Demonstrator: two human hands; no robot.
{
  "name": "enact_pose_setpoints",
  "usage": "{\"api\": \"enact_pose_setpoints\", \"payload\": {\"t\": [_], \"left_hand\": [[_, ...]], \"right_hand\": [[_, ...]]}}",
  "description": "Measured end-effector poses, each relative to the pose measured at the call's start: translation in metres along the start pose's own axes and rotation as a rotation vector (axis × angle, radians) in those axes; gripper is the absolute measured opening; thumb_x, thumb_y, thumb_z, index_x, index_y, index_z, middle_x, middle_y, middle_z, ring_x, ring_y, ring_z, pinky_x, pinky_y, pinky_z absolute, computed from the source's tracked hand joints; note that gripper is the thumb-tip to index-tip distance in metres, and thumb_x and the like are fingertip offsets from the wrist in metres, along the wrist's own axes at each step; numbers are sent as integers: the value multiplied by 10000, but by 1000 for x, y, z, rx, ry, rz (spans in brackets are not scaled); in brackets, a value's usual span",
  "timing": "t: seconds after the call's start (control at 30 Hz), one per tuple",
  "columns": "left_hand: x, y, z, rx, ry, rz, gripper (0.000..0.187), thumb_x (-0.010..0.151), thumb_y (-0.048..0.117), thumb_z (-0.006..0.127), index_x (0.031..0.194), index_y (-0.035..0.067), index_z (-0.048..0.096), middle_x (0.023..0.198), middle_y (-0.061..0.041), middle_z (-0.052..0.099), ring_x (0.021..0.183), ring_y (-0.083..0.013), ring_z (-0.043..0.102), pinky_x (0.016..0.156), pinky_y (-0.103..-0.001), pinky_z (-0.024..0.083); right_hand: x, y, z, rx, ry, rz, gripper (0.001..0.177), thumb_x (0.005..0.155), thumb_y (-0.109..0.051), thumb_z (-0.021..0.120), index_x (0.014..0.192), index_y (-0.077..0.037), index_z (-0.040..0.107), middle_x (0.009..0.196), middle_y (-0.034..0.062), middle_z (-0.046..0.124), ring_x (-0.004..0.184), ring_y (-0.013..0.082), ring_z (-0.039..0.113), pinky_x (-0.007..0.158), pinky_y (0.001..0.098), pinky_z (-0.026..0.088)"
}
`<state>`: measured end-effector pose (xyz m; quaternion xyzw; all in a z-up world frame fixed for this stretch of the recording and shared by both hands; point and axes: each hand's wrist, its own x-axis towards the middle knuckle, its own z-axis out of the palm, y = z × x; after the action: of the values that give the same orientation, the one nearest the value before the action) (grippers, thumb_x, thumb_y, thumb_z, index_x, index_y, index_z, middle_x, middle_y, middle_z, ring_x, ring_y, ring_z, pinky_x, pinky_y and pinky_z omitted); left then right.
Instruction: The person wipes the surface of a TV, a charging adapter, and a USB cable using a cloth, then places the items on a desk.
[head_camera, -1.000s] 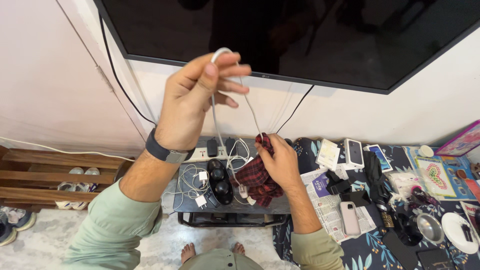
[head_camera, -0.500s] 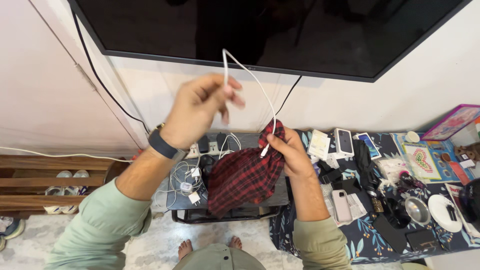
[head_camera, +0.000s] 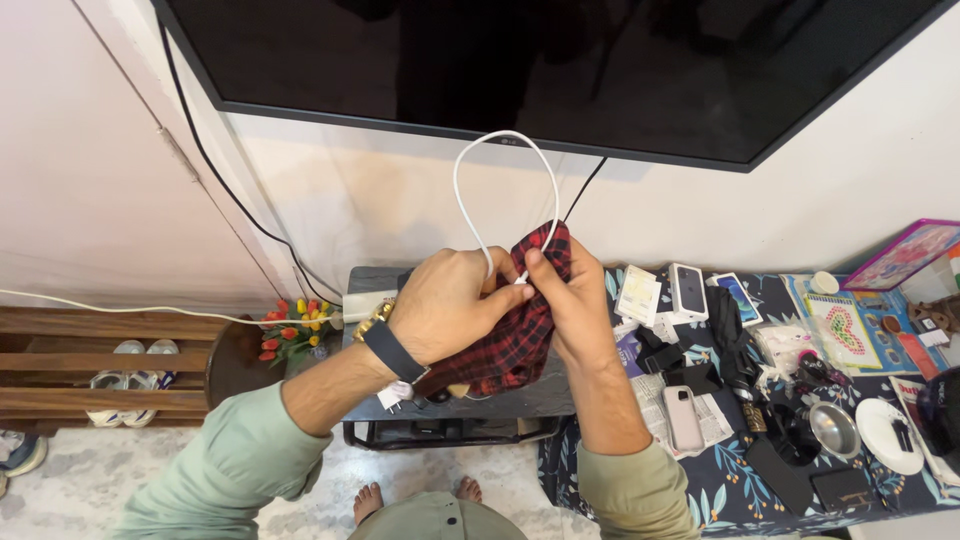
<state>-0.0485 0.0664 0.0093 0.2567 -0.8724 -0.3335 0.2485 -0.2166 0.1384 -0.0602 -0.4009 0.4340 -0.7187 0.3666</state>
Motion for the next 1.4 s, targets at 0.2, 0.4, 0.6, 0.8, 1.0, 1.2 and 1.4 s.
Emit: {"api": "enact_pose_setpoints", "payload": {"t": [0.2,0.4,0.6,0.8,1.0,1.2,1.4], "left_hand": [[1,-10,-4,-248,15,-68,223,911,289,725,909,66,737,495,-4,500,443,-122,452,450,-333,380],[12,-22,-1,-691,92,-58,211,1014,261,638,1024,55,678,614,106,468,539,-20,384,476,-231,312],[34,-18,21,-1006,121,9,207,1042,260,605,1092,60,591,650,95,476,581,-12,399,509,-214,317],[48,-23,27,-1131,147,-26,191,1033,254,602,1077,69,581,640,80,449,539,-15,340,470,-211,273],[53,-22,27,-1264,155,-102,190,1025,279,598,1046,94,565,614,68,425,476,-17,274,412,-217,205],[51,-21,5,-1275,225,-131,188,1031,302,576,1047,115,571,621,67,428,476,-25,299,416,-216,216],[37,-34,-33,-1231,366,-69,167,1031,288,582,1049,122,572,622,68,415,480,-32,313,419,-216,223]], "right_hand": [[-4,-7,0,-214,50,-79,146,994,-160,703,1017,-20,669,887,-1,683,780,57,602,704,219,494],[-8,-8,-4,-283,101,-81,190,1031,-186,694,1051,1,676,916,-11,670,808,60,589,730,230,488],[-26,-1,15,-318,-2,-75,429,1021,-166,613,1401,25,559,1242,67,672,1129,121,610,1003,284,483],[-27,26,22,-188,-136,-18,579,1015,-126,597,1526,35,378,1419,85,559,1314,155,515,1130,312,384],[-16,67,18,-216,-233,38,420,1030,-86,597,1413,50,491,1302,94,620,1205,157,570,1062,324,454],[-7,82,10,-261,-191,89,316,1004,-89,622,1296,24,583,1148,47,690,1058,125,616,953,291,500],[-6,70,-14,-653,-290,111,283,962,-144,666,1197,8,626,1022,81,724,922,134,627,818,300,539]]}}
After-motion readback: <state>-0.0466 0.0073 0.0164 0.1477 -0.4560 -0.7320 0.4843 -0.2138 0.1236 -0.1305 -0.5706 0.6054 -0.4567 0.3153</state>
